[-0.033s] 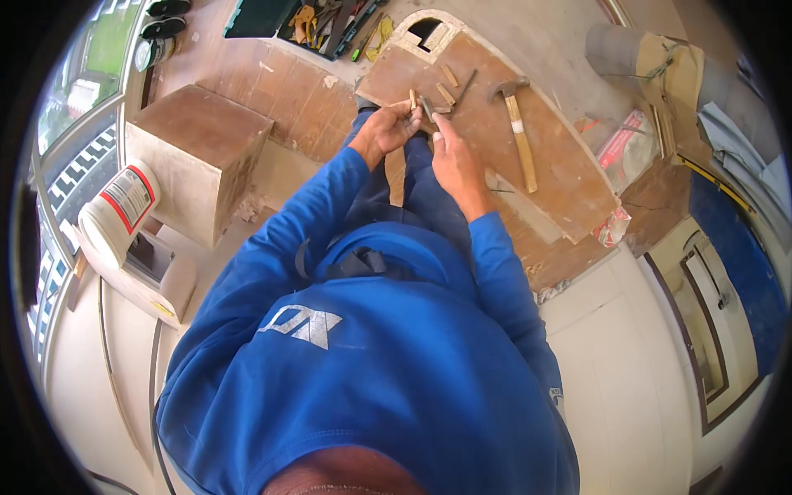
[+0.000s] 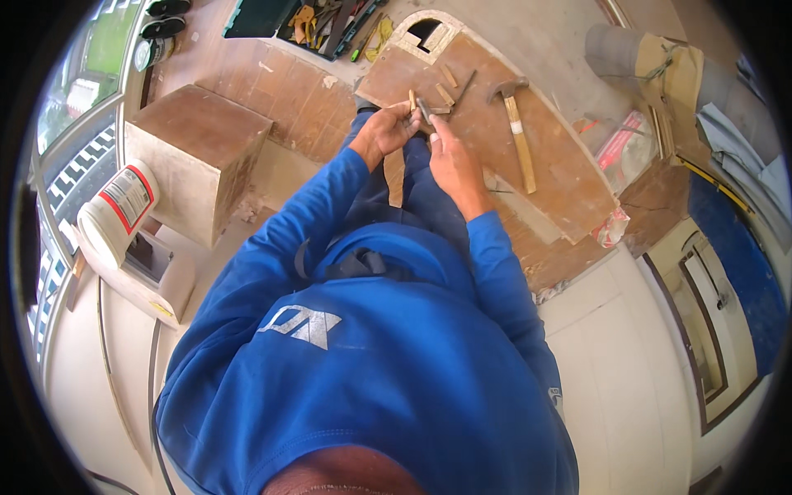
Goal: Drilling holes into a ceiling and preparing to install fittings.
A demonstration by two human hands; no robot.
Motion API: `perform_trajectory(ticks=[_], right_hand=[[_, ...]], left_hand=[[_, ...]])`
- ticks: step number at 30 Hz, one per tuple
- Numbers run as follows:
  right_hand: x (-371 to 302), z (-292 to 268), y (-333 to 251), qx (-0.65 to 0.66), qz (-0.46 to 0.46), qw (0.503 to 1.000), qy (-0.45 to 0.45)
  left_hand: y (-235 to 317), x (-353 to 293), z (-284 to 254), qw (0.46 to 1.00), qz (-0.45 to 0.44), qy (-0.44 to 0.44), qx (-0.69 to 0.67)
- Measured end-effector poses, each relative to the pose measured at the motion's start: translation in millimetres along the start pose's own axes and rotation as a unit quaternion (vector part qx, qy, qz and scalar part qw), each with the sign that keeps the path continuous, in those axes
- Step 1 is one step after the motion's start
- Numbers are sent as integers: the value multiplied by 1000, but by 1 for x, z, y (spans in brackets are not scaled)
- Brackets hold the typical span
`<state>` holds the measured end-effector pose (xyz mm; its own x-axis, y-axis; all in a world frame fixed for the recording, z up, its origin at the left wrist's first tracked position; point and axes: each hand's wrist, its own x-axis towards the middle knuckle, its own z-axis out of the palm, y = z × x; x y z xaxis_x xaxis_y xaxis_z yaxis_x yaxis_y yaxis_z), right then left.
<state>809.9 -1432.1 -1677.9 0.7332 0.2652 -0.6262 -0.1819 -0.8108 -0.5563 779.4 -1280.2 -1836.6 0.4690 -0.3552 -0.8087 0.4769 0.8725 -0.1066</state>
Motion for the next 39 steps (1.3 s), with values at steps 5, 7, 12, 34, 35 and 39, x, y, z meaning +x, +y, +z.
perform_trajectory(ticks=[5, 7, 12, 34, 35, 39], right_hand=[[7, 3, -10, -56, 8, 998, -28], [9, 6, -7, -58, -13, 998, 0], [15, 3, -16, -98, -43, 994, 3], [55, 27, -12, -143, -82, 986, 4], [51, 25, -16, -144, -82, 986, 5], [25, 6, -35, -200, -28, 979, -28]], left_hand=[[-7, -1, 6, 999, 34, 32, 19], [-10, -3, 12, 997, 46, 48, 26], [-12, -2, 15, 996, 63, 55, 23], [-24, 15, 6, 996, 80, 4, -43], [-25, 15, 6, 994, 90, 36, -43], [-25, 8, 9, 994, 90, 51, -43]])
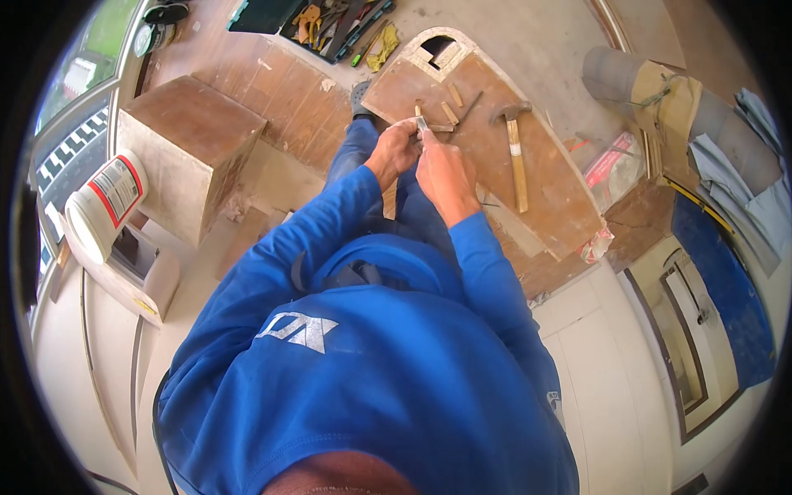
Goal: Drilling holes into a ceiling and preparing to install fittings.
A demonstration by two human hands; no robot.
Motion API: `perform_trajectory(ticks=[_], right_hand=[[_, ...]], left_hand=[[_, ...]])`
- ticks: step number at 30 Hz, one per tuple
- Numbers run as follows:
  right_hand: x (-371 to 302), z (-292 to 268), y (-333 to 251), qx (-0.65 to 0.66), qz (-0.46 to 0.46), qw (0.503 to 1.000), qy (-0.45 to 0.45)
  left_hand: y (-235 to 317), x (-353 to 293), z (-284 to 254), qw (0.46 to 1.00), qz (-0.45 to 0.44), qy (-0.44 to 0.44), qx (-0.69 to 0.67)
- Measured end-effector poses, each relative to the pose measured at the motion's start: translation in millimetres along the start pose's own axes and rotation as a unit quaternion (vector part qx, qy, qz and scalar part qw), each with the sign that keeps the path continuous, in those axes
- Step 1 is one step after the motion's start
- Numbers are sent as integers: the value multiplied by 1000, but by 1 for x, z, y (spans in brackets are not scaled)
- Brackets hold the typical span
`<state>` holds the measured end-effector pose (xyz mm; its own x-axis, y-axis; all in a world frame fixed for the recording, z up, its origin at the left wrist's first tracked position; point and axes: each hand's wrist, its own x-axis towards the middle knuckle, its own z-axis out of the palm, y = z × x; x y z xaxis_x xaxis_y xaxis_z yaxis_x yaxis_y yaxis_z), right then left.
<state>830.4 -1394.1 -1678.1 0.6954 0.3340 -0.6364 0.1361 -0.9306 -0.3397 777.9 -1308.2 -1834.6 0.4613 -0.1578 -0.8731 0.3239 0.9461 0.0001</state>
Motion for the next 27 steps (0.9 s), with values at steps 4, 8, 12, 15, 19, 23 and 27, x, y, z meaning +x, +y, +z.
perform_trajectory(ticks=[4, 8, 12, 15, 19, 23, 27], right_hand=[[-4, -1, -7, -38, 7, 999, -7], [-1, 7, 3, -8, 0, 1000, 16], [8, 11, 4, 14, -29, 999, 34], [20, 26, 12, 23, -38, 998, 42], [31, 21, 5, -37, -31, 998, 47], [15, 16, -3, -38, 30, 999, 5], [2, 8, 2, 82, -12, 995, 55]], left_hand=[[1, 1, -2, 1000, 17, -19, 9], [0, -4, 7, 1000, 12, 6, 7], [2, 3, -1, 1000, 12, -10, 0], [3, 0, 7, 1000, 17, -14, 18], [-1, -3, 13, 1000, 9, 2, 19], [3, -3, 15, 1000, -4, 13, 0], [12, 14, 1, 1000, -11, -1, 4]])
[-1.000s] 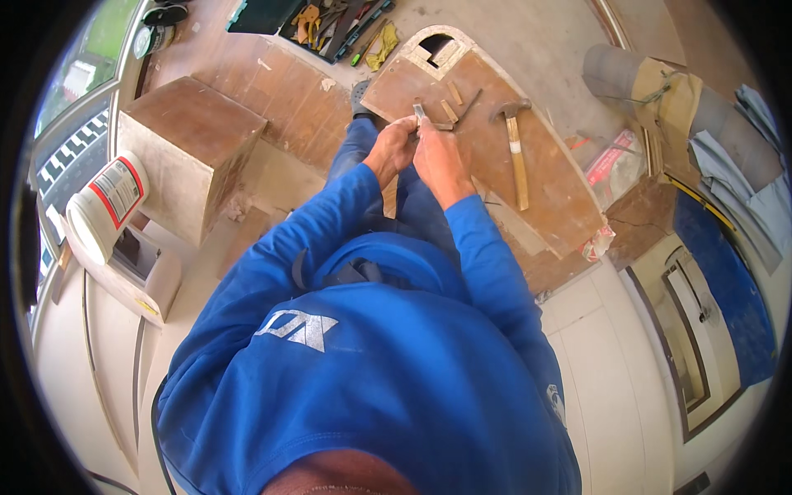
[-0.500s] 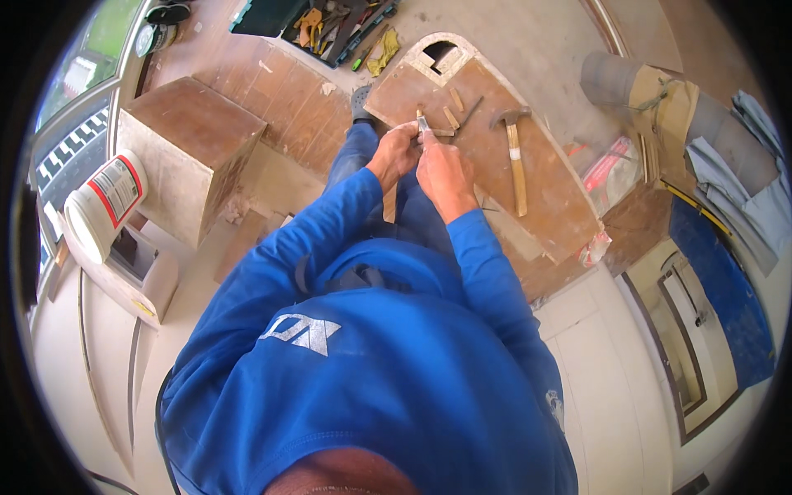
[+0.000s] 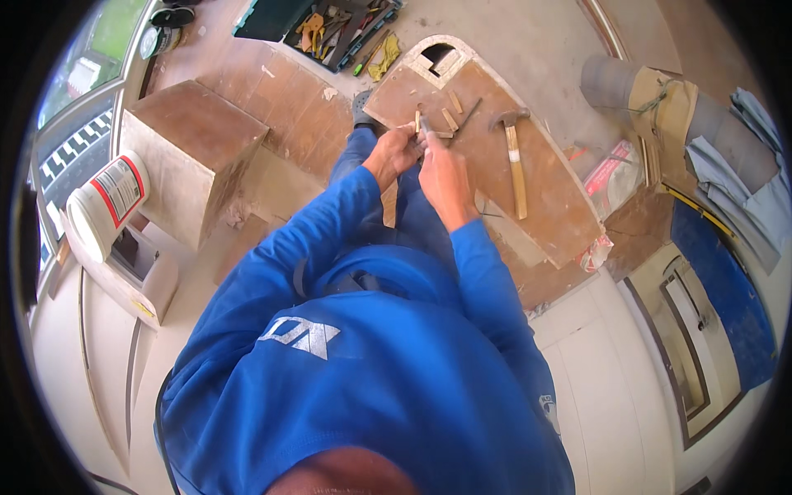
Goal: Drilling holes into a ceiling and preparing to install fittings.
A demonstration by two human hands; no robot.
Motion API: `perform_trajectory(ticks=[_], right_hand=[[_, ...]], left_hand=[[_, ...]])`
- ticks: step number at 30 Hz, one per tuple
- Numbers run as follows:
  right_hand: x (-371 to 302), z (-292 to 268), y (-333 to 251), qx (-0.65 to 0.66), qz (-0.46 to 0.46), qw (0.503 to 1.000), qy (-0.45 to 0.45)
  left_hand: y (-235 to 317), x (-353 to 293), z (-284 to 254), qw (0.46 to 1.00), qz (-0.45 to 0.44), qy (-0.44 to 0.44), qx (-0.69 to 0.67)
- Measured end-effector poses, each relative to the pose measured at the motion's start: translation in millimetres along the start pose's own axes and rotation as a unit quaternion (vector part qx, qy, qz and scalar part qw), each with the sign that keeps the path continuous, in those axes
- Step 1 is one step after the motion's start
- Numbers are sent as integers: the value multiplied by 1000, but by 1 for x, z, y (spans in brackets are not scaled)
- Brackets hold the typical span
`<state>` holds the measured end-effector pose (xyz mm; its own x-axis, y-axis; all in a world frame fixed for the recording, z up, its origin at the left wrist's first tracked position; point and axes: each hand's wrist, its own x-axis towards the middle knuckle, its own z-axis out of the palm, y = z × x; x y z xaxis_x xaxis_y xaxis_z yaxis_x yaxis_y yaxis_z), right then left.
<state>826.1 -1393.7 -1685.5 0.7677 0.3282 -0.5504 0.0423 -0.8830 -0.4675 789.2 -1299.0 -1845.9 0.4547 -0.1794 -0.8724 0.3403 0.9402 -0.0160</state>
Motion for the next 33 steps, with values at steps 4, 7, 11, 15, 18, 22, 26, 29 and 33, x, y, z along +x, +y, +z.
perform_trajectory(ticks=[4, 7, 11, 15, 18, 22, 26, 29, 33], right_hand=[[-35, -1, -3, -51, 49, 997, -18], [-33, 9, 3, 3, 18, 998, 60], [-29, 11, 4, -31, 3, 1000, -1], [-29, 14, 6, -61, 12, 998, 8], [-24, 11, 11, -48, 1, 999, 4], [-22, 2, -3, -31, 17, 999, -26], [-19, 14, 7, -27, 0, 1000, -7], [-23, 16, 3, -42, 8, 999, -4], [-19, 14, -3, -50, 24, 998, -4]], left_hand=[[-11, -11, 6, 998, -18, 61, -16], [-11, -9, 13, 997, -5, 71, -38], [-11, -2, 10, 995, 4, 93, -41], [-13, -5, 12, 991, -16, 119, -52], [-14, -4, 13, 990, -17, 120, -73], [-12, -2, 8, 992, -19, 95, -83], [-12, -7, 18, 989, -12, 111, -93], [-11, -11, 17, 992, -17, 103, -65], [-14, -15, 19, 990, -21, 116, -73]])
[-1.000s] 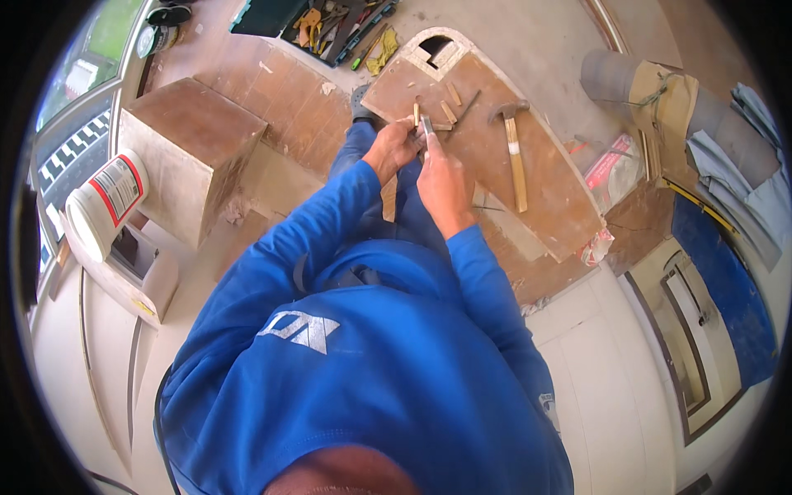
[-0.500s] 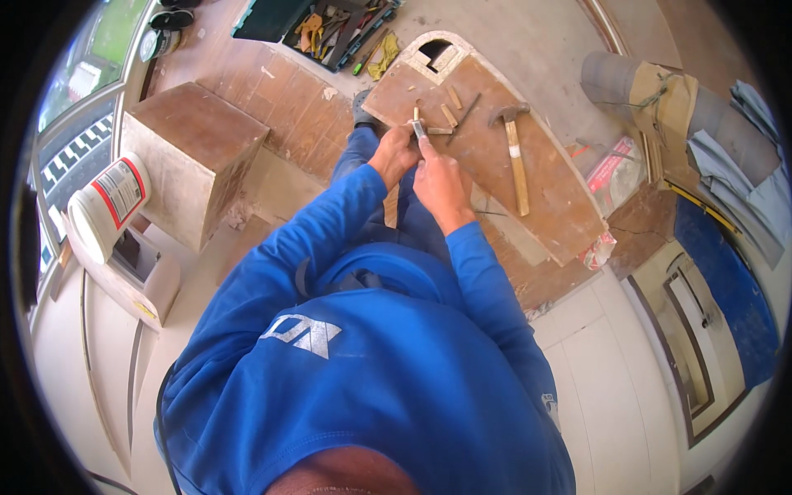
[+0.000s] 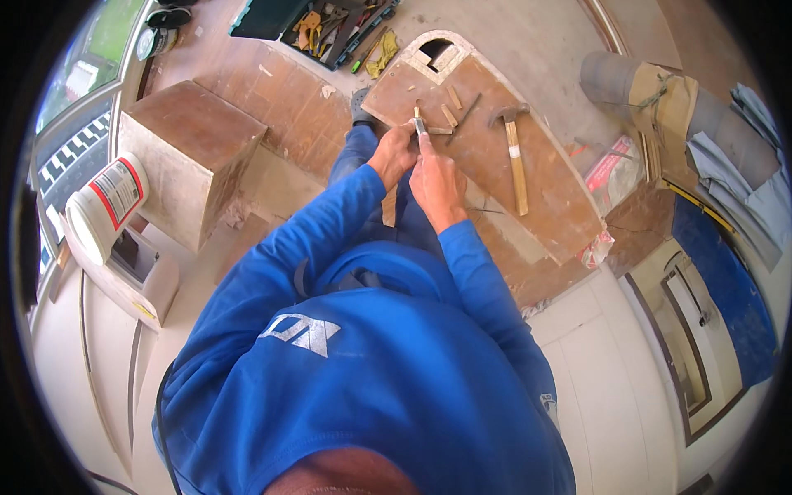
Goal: Drilling holes into a ceiling and preparing to install fittings.
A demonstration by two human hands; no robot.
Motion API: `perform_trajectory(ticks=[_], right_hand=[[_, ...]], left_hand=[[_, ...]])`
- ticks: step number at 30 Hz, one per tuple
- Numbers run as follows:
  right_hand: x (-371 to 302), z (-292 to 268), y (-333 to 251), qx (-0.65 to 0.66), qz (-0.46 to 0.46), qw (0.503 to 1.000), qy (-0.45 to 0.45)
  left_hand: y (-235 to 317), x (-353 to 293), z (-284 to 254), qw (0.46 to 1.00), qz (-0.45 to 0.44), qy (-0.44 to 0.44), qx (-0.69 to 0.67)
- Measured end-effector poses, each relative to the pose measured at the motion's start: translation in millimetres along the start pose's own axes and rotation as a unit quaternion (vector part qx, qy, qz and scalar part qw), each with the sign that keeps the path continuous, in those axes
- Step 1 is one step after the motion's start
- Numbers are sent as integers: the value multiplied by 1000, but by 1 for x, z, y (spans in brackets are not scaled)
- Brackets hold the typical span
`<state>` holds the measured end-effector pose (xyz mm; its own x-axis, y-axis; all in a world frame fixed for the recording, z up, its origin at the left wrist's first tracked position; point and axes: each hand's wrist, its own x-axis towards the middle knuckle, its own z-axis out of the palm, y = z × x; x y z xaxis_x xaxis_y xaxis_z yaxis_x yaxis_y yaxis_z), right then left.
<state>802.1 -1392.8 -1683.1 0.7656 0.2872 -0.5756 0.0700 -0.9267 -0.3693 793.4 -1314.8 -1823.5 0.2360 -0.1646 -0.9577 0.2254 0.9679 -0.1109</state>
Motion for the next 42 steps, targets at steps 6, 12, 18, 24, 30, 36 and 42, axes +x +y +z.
perform_trajectory(ticks=[6, 12, 18, 24, 30, 36, 42], right_hand=[[38, 4, 23, 55, -9, 998, -12], [10, -5, -4, -30, 10, 998, -56], [10, -6, 1, 3, 11, 1000, -26], [29, 12, 18, 27, -15, 999, 7], [38, -12, -11, -16, 37, 998, -57], [32, 8, 11, 78, 2, 997, -1], [-4, -6, 12, 87, 6, 996, 16]], left_hand=[[1, 7, 2, 993, 3, -118, 18], [2, 10, -5, 999, 14, -25, 35], [0, 8, -3, 1000, 7, 3, 14], [1, 5, 3, 1000, 3, -24, -13], [3, 11, 0, 996, 51, -34, 58], [8, 5, -5, 997, 16, -72, 33], [4, 0, -9, 995, 27, -88, 34]])
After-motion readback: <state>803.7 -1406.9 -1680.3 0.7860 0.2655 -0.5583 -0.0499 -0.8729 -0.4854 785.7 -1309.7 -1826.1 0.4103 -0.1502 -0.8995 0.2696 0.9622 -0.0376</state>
